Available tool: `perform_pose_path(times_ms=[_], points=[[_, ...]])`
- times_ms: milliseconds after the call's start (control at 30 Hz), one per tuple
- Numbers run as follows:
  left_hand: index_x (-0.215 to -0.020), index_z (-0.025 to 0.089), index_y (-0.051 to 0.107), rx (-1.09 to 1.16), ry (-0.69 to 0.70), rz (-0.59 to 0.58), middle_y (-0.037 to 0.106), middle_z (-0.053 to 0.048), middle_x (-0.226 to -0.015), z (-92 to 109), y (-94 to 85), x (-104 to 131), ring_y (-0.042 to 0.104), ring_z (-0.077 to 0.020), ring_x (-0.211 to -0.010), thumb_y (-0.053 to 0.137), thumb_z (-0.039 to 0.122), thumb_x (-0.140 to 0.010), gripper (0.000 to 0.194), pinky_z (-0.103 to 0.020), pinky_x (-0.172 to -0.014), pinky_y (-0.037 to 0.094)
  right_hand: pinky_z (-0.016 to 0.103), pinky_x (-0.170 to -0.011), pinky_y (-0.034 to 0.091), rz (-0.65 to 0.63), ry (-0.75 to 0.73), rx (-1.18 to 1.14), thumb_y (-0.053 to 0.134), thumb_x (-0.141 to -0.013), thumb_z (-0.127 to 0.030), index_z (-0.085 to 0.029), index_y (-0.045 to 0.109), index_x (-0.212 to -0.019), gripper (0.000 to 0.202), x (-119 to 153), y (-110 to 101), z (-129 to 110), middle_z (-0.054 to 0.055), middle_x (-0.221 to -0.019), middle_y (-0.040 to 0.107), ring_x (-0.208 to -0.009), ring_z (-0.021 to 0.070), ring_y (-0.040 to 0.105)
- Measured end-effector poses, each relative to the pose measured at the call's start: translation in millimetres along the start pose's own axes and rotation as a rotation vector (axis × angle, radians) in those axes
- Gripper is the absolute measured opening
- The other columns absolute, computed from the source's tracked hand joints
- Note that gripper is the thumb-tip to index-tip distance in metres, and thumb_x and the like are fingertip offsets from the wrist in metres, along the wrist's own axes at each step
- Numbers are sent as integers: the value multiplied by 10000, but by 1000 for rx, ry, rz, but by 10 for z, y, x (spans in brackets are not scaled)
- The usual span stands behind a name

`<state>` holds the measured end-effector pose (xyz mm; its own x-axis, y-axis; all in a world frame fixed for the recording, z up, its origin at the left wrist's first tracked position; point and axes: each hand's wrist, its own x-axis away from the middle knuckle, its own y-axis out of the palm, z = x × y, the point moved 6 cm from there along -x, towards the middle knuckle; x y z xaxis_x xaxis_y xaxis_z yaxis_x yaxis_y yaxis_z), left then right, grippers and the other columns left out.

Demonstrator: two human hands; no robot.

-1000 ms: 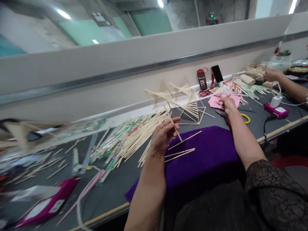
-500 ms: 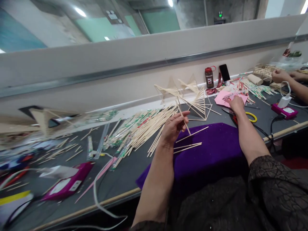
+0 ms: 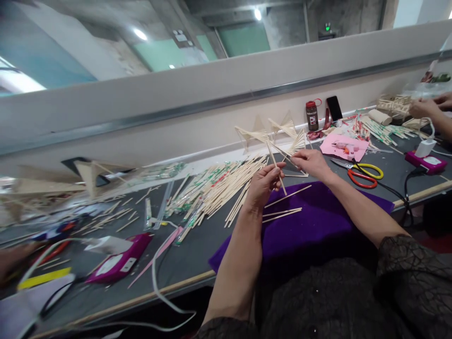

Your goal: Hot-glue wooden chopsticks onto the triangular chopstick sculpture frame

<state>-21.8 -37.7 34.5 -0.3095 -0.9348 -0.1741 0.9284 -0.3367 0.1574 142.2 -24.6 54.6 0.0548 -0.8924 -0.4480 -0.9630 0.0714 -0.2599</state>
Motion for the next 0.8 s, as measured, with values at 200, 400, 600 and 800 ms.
perform_pose_path(times_ms=[200, 400, 600, 800], points=[[-737, 138, 674, -173, 68, -26, 568, 23, -567, 24, 102, 10, 466, -61, -436, 725, 498, -703, 365, -207, -432, 362, 203, -553, 397, -30, -85, 56, 613, -756, -337, -156, 732, -762, 217, 45, 149, -235, -3, -676, 656, -591, 108, 569], [-642, 153, 623, -282, 117, 31, 527, 31, -459, -7, 140, 10, 448, -71, -404, 653, 485, -770, 357, -207, -440, 351, 211, -624, 395, 31, -147, 174, 613, -758, -261, -170, 722, -720, 147, 67, 186, -262, -4, -716, 651, -683, 113, 575], [-869, 146, 709, -226, 38, 170, 669, -17, -688, 14, 18, 1, 525, -77, -471, 688, 478, -740, 357, -197, -422, 369, 203, -547, 387, -56, -20, 90, 591, -750, -219, -159, 649, -691, 102, -211, 146, -267, -26, -617, 604, -566, 97, 550], [-980, 163, 728, -394, 149, 479, 694, -39, -823, 365, -544, -97, 598, -118, -646, 736, 352, -694, 343, -196, -483, 427, 205, -492, 363, -133, 51, 85, 531, -720, -138, -170, 576, -651, 88, -521, -70, -160, -38, -543, 566, -462, 89, 519]])
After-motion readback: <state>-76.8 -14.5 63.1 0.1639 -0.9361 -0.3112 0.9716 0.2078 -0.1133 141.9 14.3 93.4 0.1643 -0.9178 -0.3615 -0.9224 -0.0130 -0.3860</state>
